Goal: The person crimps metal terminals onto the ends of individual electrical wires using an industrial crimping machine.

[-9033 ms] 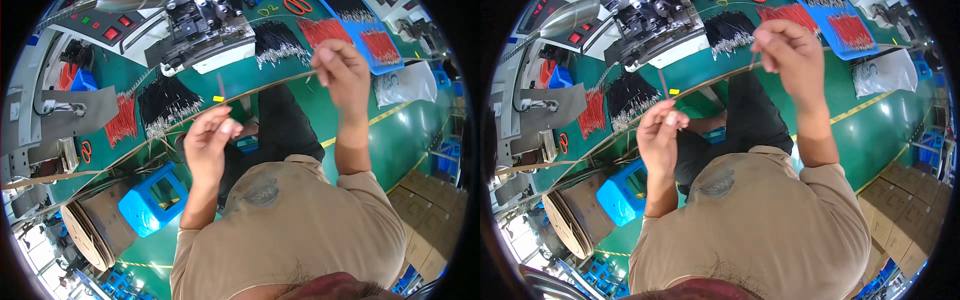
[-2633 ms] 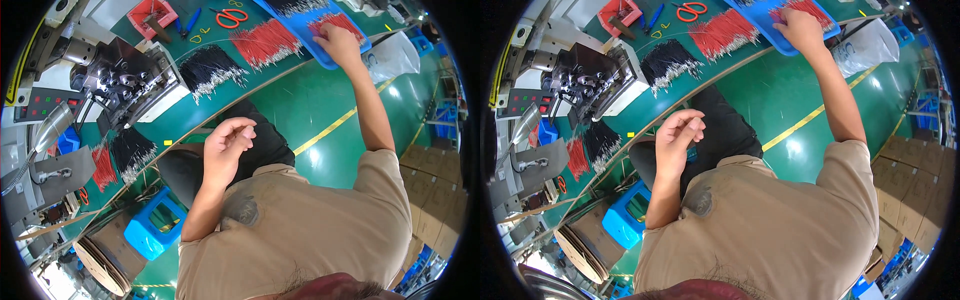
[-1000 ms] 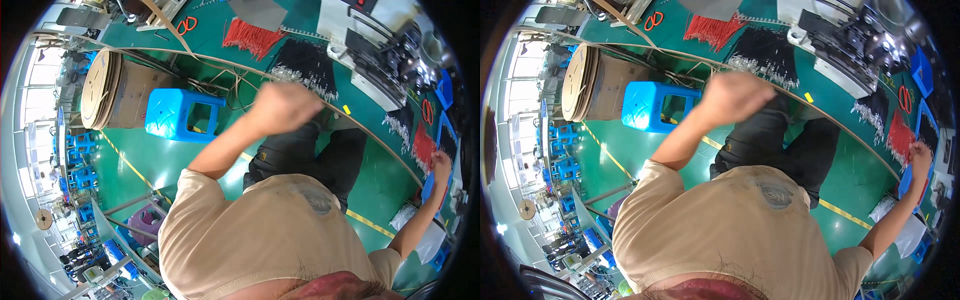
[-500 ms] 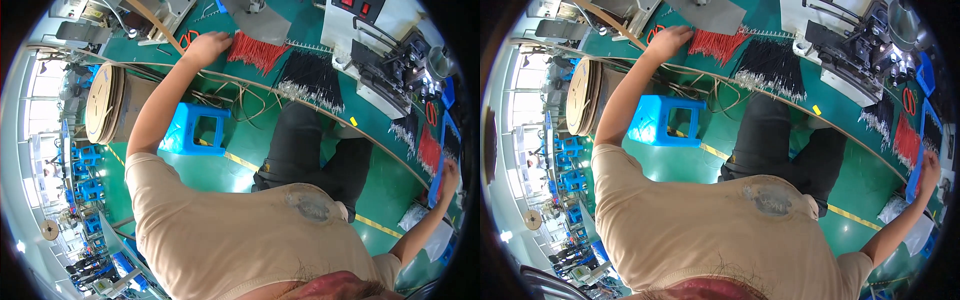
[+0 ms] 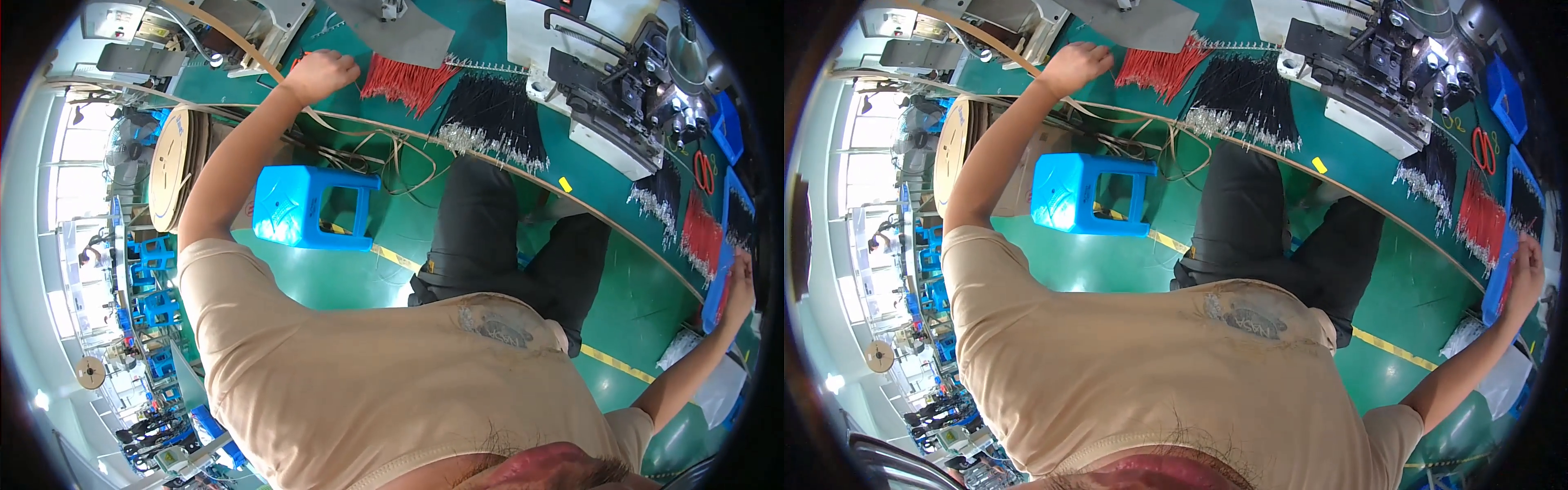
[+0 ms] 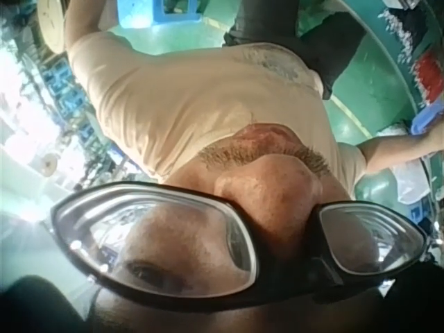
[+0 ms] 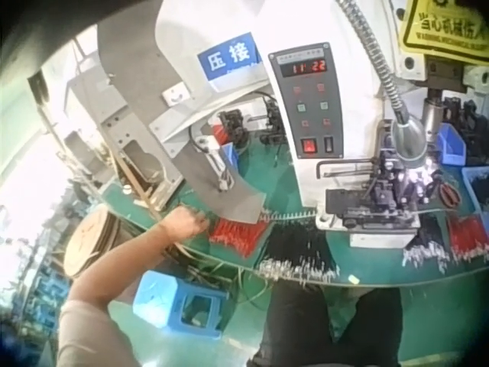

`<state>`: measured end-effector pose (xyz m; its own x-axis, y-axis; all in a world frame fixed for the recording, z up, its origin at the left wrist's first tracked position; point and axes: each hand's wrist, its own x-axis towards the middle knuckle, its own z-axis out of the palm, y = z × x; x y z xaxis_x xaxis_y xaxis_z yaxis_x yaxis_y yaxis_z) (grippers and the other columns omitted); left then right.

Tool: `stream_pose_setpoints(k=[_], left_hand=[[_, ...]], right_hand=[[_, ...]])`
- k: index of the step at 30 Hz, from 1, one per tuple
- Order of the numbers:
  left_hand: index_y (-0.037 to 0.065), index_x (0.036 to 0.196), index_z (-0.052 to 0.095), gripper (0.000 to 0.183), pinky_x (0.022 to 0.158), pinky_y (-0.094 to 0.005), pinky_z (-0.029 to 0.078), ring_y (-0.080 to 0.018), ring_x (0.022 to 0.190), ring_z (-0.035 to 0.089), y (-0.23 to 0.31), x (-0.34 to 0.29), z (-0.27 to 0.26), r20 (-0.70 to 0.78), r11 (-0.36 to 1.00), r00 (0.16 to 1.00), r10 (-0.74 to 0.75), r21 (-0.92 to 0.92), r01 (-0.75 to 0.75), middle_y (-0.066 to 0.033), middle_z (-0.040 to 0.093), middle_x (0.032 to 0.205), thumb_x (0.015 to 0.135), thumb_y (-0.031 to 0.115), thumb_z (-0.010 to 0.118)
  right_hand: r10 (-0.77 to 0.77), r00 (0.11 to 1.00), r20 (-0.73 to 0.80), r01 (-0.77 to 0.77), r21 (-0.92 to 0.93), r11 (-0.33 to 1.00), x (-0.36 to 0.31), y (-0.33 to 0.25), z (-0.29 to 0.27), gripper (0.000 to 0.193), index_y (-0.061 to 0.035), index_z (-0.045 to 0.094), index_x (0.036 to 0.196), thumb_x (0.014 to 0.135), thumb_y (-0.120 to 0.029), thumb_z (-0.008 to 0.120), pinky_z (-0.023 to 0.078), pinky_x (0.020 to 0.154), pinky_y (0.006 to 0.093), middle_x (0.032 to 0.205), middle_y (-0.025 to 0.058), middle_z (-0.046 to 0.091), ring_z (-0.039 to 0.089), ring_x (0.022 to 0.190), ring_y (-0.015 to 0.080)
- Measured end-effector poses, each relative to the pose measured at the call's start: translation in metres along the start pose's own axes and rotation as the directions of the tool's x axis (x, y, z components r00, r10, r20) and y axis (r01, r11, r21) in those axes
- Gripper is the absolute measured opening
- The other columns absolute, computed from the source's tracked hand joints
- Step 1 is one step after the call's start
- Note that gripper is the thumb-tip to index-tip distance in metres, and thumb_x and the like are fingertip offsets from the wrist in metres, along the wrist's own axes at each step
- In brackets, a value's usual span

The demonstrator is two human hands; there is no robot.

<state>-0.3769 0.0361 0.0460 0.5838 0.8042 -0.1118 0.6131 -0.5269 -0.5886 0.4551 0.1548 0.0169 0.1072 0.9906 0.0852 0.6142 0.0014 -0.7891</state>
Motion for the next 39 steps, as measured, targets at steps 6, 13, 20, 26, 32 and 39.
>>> stream_pose_setpoints(k=[6,13,20,26,32,39], left_hand=[[0.008,0.084,0.051,0.015,0.063,-0.0389,0.050,-0.0281,0.077,0.059,-0.007,-0.034,-0.017,-0.021,0.972,0.981,-0.195,-0.136,0.191,-0.0080,0.057,0.081,0.071,0.009,0.059],[0.005,0.090,0.056,0.016,0.067,-0.0341,0.050,-0.0253,0.077,0.062,0.046,-0.035,-0.058,-0.113,0.709,0.784,-0.610,-0.520,0.477,-0.0091,0.062,0.080,0.075,0.003,0.061],[-0.001,0.090,0.058,0.011,0.072,-0.0261,0.051,-0.0157,0.082,0.064,0.192,0.068,-0.145,0.183,-0.471,0.670,-0.720,-0.837,-0.277,-0.0109,0.066,0.086,0.081,-0.007,0.062],[-0.002,0.096,0.059,0.012,0.073,-0.0247,0.052,-0.0145,0.083,0.064,0.281,0.143,-0.171,0.265,-0.807,0.837,-0.478,-0.509,-0.300,-0.0095,0.067,0.087,0.084,-0.006,0.061],[-0.001,0.091,0.060,0.010,0.069,-0.0234,0.050,-0.0113,0.077,0.061,0.299,0.154,-0.182,0.145,-0.601,0.829,-0.541,-0.756,-0.260,-0.0048,0.064,0.082,0.083,-0.007,0.060],[0.001,0.088,0.060,0.014,0.066,-0.0262,0.049,-0.0160,0.071,0.061,0.294,0.155,-0.186,0.048,-0.368,0.804,-0.593,-0.904,-0.218,-0.0081,0.063,0.079,0.077,-0.009,0.060]], right_hand=[[-0.153,0.975,-0.159,0.138,-0.103,0.985,0.001,0.013,-0.002,0.024,-0.0057,0.064,0.106,0.091,-0.023,0.058,0.031,0.057,0.0170,0.080,-0.0036,0.053,0.037,0.064,0.0027],[-0.097,0.948,-0.302,0.161,0.194,0.968,0.012,0.097,-0.025,0.025,-0.0039,0.063,0.109,0.089,-0.017,0.057,0.034,0.060,0.0167,0.086,0.0014,0.060,0.044,0.067,0.0044],[-0.094,0.960,-0.264,0.217,0.487,0.846,-0.142,-0.133,0.105,0.022,-0.0003,0.060,0.106,0.084,-0.005,0.056,0.039,0.054,0.0167,0.084,0.0079,0.065,0.051,0.063,0.0057],[-0.112,0.926,0.360,-0.205,0.730,0.652,-0.192,-0.196,0.206,0.011,0.0001,0.061,0.092,0.086,-0.009,0.062,0.037,0.044,0.0180,0.072,0.0043,0.062,0.053,0.052,0.0066],[-0.040,0.911,0.411,-0.285,0.697,0.658,-0.190,-0.182,0.208,0.012,-0.0011,0.061,0.087,0.086,-0.013,0.064,0.034,0.041,0.0177,0.067,0.0023,0.061,0.051,0.049,0.0052],[-0.036,0.892,0.451,-0.335,0.711,0.618,-0.186,-0.179,0.215,0.012,-0.0010,0.062,0.086,0.085,-0.013,0.065,0.033,0.040,0.0178,0.067,0.0016,0.061,0.050,0.048,0.0050]])
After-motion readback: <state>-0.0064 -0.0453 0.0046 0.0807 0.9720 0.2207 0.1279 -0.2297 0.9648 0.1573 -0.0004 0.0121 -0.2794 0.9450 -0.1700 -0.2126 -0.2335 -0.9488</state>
